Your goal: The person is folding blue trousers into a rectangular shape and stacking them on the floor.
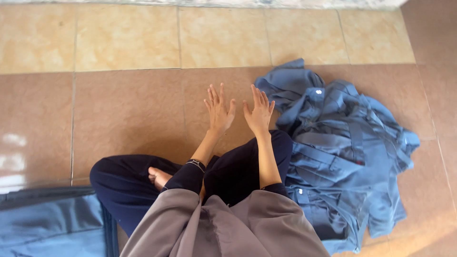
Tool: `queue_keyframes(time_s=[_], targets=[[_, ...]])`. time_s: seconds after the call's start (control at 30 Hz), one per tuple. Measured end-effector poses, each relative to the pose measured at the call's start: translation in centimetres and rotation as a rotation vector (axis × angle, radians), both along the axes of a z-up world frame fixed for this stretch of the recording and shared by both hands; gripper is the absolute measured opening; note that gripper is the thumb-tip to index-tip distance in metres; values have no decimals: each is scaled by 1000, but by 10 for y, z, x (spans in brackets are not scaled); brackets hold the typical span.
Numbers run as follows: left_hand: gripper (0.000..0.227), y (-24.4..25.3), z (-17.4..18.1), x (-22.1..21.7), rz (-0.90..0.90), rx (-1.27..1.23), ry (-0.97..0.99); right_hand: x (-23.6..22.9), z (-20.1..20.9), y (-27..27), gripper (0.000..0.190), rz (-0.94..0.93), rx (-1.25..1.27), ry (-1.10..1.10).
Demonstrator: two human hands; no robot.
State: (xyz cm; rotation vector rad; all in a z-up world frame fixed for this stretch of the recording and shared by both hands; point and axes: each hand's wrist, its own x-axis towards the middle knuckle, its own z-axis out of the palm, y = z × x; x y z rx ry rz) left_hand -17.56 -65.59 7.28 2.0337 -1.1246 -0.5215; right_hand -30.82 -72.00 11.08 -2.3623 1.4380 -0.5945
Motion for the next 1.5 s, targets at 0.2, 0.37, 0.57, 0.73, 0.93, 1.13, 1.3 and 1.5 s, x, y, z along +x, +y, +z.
queue_keyframes(time_s=[0.2,0.37,0.57,0.73,0.93,1.13,1.3,1.5], targets=[[70,-28,20,-84,-138,-120,84,-75,11,-5,63,-234,51,-41],[70,-35,3,-160,-308,-196,236,-142,8,8,61,-420,37,-80],[71,-32,-10,-243,-489,-418,341,-216,-6,32,57,-630,40,-107],[70,-17,-21,-287,-580,-319,462,-261,-21,54,61,-853,132,-32],[87,-13,-79,-292,-739,238,580,-285,-82,60,117,-980,422,141],[98,-20,-77,-281,-719,317,522,-278,-124,50,76,-921,375,291],[107,-10,-36,-269,-557,24,828,-261,-116,47,54,-943,571,-765],[94,-17,-38,-270,-350,-217,1231,-252,-84,34,86,-989,695,-1154]])
